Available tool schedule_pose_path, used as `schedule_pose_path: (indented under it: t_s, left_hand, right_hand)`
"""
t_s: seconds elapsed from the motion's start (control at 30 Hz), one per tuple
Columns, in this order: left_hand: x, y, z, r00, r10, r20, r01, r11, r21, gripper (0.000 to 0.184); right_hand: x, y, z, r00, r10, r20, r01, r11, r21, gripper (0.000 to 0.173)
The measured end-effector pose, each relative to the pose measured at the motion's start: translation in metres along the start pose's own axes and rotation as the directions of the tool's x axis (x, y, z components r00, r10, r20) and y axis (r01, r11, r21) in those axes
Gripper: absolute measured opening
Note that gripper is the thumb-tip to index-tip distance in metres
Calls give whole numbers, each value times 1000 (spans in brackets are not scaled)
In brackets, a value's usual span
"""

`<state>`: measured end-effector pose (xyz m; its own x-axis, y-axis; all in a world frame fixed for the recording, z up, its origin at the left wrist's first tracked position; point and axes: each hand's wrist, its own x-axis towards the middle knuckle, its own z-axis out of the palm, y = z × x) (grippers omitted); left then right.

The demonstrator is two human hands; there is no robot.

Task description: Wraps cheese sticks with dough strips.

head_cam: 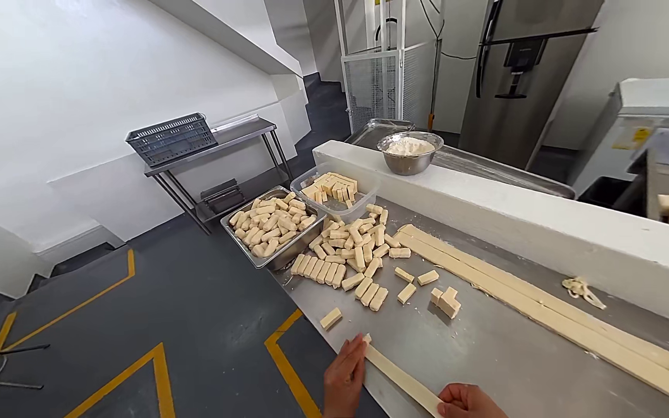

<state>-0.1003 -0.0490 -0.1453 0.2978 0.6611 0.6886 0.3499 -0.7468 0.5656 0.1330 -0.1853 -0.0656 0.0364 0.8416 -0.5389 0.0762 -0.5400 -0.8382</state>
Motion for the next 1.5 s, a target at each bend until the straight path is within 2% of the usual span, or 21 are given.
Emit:
schedule_pose_path:
  t_s: [0.07, 0.17, 0.3, 0.33, 0.4, 0.47, 0.5, 0.53, 0.6, 0.63, 0.7, 0.73, 0.83, 0.9, 0.97, 1.03, 1.1, 1.2, 1.33, 1.4, 1.5]
  left_hand:
    - [5, -3, -10, 971, 140, 195, -122, 987, -100, 21]
    - [40, 0, -32, 771, 323, 549, -186, 939, -290, 26]
    - [81, 2, -33, 507, 457, 731, -335, 886, -321, 38]
    - [85, 10, -28, 479, 448, 755, -364, 884, -293, 34]
    - [94, 41, -22, 515, 270, 814, -240, 957, -166, 31]
    - [107, 80, -22, 620, -54, 783, 187, 979, -81, 34]
    - [113, 97, -23, 653, -213, 727, 406, 909, -98, 35]
    - [118, 110, -24, 641, -346, 685, 584, 799, -143, 35]
    - [123, 127, -25, 564, -489, 666, 803, 512, -305, 28]
    - [124, 135, -27, 514, -517, 684, 857, 350, -379, 22]
    - [125, 147, -31, 423, -523, 740, 890, 84, -449, 15]
    - [124, 151, -33, 397, -503, 768, 891, 12, -453, 16]
    - [120, 159, -37, 357, -427, 831, 899, -84, -430, 15]
    - [116, 160, -36, 347, -387, 854, 910, -82, -407, 14]
    - [112, 159, -34, 347, -339, 874, 930, 4, -367, 16]
    - [109, 161, -33, 342, -312, 886, 939, 84, -333, 16]
    - [109, 160, -35, 348, -264, 900, 938, 97, -334, 17]
    - [109, 161, -38, 366, -206, 907, 930, 119, -348, 34]
    - [105, 167, -37, 392, -194, 899, 911, 215, -351, 22]
    - [103, 166, -35, 417, -178, 891, 892, 266, -364, 24]
    - [103, 164, -35, 433, -215, 875, 899, 166, -404, 28]
  right_hand:
    - [-4, 2, -5, 1000, -6, -20, 6, 1000, -20, 12]
    - [-4, 1, -17, 998, -21, -60, 15, 995, -101, 13]
    - [-1, -11, -24, 985, -87, -151, 1, 869, -495, 28]
    - [-2, -14, -23, 972, -155, -175, 24, 810, -586, 33]
    - [-4, -22, -20, 899, -396, -186, 191, 738, -647, 50]
    - [-4, -37, -19, 831, -534, -154, 387, 756, -528, 63]
    - [-5, -49, -19, 843, -520, -135, 432, 805, -406, 58]
    - [-7, -60, -20, 868, -485, -102, 441, 850, -287, 46]
    - [-11, -80, -25, 903, -429, -14, 425, 899, -103, 20]
    - [-13, -88, -29, 901, -434, 25, 435, 899, -58, 16]
    - [-21, -101, -38, 895, -437, 94, 443, 895, -54, 13]
    - [-25, -106, -42, 899, -420, 121, 432, 897, -95, 13]
    - [-37, -114, -46, 918, -366, 154, 397, 860, -321, 23]
    - [-44, -117, -44, 927, -343, 148, 371, 798, -474, 30]
    - [-47, -120, -42, 928, -341, 148, 365, 765, -531, 37]
    - [-45, -115, -43, 912, -371, 174, 408, 785, -466, 40]
    - [-39, -106, -53, 877, -422, 229, 476, 824, -306, 31]
    - [-36, -96, -66, 854, -449, 262, 505, 837, -213, 21]
    - [-42, -94, -58, 899, -425, 104, 436, 851, -294, 35]
    - [-44, -93, -54, 888, -449, 100, 459, 849, -261, 43]
    - [-44, -87, -59, 844, -515, 148, 533, 837, -126, 26]
